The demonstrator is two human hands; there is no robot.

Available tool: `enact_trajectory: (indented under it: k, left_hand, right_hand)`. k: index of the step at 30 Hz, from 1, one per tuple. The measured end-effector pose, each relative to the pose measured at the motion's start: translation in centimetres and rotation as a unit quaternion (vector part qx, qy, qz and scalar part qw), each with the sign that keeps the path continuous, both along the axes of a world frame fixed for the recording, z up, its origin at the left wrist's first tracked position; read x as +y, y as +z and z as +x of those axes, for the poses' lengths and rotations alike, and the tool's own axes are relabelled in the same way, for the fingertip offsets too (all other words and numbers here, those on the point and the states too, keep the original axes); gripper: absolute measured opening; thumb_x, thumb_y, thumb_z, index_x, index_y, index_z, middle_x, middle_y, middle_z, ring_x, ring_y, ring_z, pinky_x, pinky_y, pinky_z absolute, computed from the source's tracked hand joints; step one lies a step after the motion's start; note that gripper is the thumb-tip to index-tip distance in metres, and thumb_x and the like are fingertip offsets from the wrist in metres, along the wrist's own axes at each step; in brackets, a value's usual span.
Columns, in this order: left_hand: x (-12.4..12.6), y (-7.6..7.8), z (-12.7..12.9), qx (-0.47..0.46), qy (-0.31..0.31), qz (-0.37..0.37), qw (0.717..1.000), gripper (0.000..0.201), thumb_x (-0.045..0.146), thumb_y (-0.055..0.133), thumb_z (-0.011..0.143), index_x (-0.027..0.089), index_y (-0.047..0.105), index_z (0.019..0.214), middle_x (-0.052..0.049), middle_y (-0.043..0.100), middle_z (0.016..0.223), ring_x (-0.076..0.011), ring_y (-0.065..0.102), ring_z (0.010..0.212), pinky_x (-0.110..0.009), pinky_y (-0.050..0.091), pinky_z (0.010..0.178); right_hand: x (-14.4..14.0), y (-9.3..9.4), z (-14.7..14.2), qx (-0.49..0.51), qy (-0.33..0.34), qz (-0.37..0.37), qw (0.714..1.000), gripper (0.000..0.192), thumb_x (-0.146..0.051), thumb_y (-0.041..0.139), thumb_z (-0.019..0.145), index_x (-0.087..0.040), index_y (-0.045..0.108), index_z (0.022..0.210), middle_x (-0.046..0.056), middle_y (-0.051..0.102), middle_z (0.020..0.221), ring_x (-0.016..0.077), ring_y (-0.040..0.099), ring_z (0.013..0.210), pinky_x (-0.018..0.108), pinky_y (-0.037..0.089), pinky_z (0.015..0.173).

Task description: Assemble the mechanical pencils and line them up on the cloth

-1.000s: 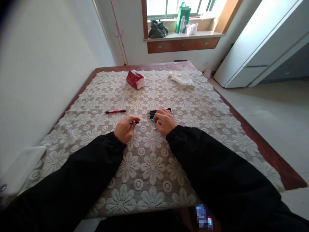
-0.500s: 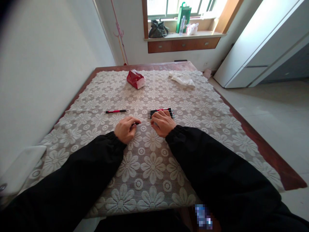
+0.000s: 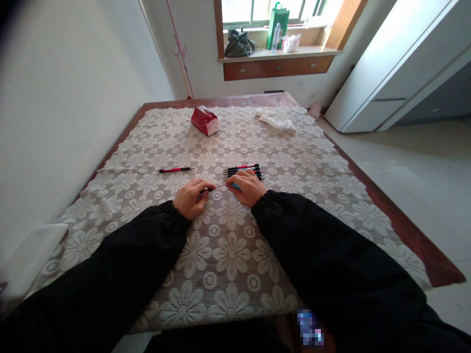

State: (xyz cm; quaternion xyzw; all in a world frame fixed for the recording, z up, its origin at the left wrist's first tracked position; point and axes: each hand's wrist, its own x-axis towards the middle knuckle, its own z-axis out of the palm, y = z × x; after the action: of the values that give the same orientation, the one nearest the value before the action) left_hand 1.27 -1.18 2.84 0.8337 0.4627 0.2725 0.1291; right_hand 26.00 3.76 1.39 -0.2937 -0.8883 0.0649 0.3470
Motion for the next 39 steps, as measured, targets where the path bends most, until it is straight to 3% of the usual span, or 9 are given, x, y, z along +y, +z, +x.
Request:
enact_trajectory:
  k: [7, 14, 23, 30, 34, 39]
  left_hand:
    - [-0.25, -0.05, 0.15, 0.085, -0.053, 0.046, 0.994, 0.066, 0.002, 0.046, 0.088, 0.029, 0.050, 0.147, -0.005, 0.066, 0.112, -0.0204, 0.061, 0.103, -0.038, 0.053, 0.095]
    - [-0.24, -0.29, 0.05, 0.151, -0.086, 0.077, 0.982, 0.087, -0.006, 0.046, 0.079, 0.037, 0.042, 0.154, -0.003, 0.059, 0.109, -0.0170, 0.058, 0.098, -0.033, 0.055, 0.092]
    - [-0.35, -0.49, -0.03, 0.134, -0.056, 0.079, 0.986, 0.090, -0.009, 0.046, 0.073, 0.038, 0.049, 0.150, -0.003, 0.058, 0.106, -0.0170, 0.057, 0.093, -0.031, 0.054, 0.088]
    - [-0.49, -0.43, 0.04, 0.146, -0.034, 0.083, 0.985, 0.088, -0.009, 0.048, 0.073, 0.038, 0.052, 0.148, -0.003, 0.059, 0.104, -0.0180, 0.057, 0.093, -0.032, 0.053, 0.086]
    - [-0.54, -0.25, 0.12, 0.145, -0.012, 0.084, 0.986, 0.091, -0.010, 0.047, 0.071, 0.038, 0.052, 0.148, -0.003, 0.059, 0.102, -0.0181, 0.057, 0.092, -0.032, 0.053, 0.084]
    - [-0.57, -0.27, 0.19, 0.136, 0.007, 0.088, 0.987, 0.092, -0.010, 0.046, 0.069, 0.037, 0.054, 0.147, -0.002, 0.060, 0.102, -0.0178, 0.057, 0.091, -0.030, 0.053, 0.082]
  right_hand:
    - [-0.07, -0.01, 0.03, 0.042, -0.009, -0.015, 0.999, 0.005, -0.028, 0.064, 0.094, -0.024, 0.062, 0.098, 0.002, 0.073, 0.089, 0.0196, 0.065, 0.083, 0.036, 0.046, 0.084]
    - [-0.16, -0.04, -0.15, 0.074, 0.007, -0.015, 0.997, 0.016, -0.027, 0.064, 0.095, -0.025, 0.058, 0.110, 0.002, 0.078, 0.091, 0.0206, 0.070, 0.088, 0.037, 0.049, 0.088]
    - [-0.04, -0.17, -0.03, 0.056, 0.018, -0.056, 0.997, 0.021, -0.027, 0.064, 0.094, -0.025, 0.060, 0.115, 0.002, 0.080, 0.091, 0.0222, 0.072, 0.095, 0.038, 0.050, 0.090]
    - [-0.26, 0.22, 0.03, 0.027, 0.023, -0.031, 0.999, 0.019, -0.029, 0.062, 0.094, -0.025, 0.061, 0.113, 0.004, 0.078, 0.099, 0.0220, 0.070, 0.096, 0.038, 0.049, 0.090]
    - [-0.55, 0.62, -0.02, 0.008, -0.046, -0.014, 0.999, 0.018, -0.025, 0.062, 0.089, -0.023, 0.063, 0.107, 0.005, 0.074, 0.095, 0.0224, 0.065, 0.093, 0.037, 0.047, 0.089]
    - [-0.53, 0.49, -0.21, -0.097, -0.116, 0.010, 0.988, 0.015, -0.033, 0.066, 0.087, -0.021, 0.066, 0.095, 0.007, 0.072, 0.094, 0.0257, 0.061, 0.095, 0.038, 0.042, 0.085]
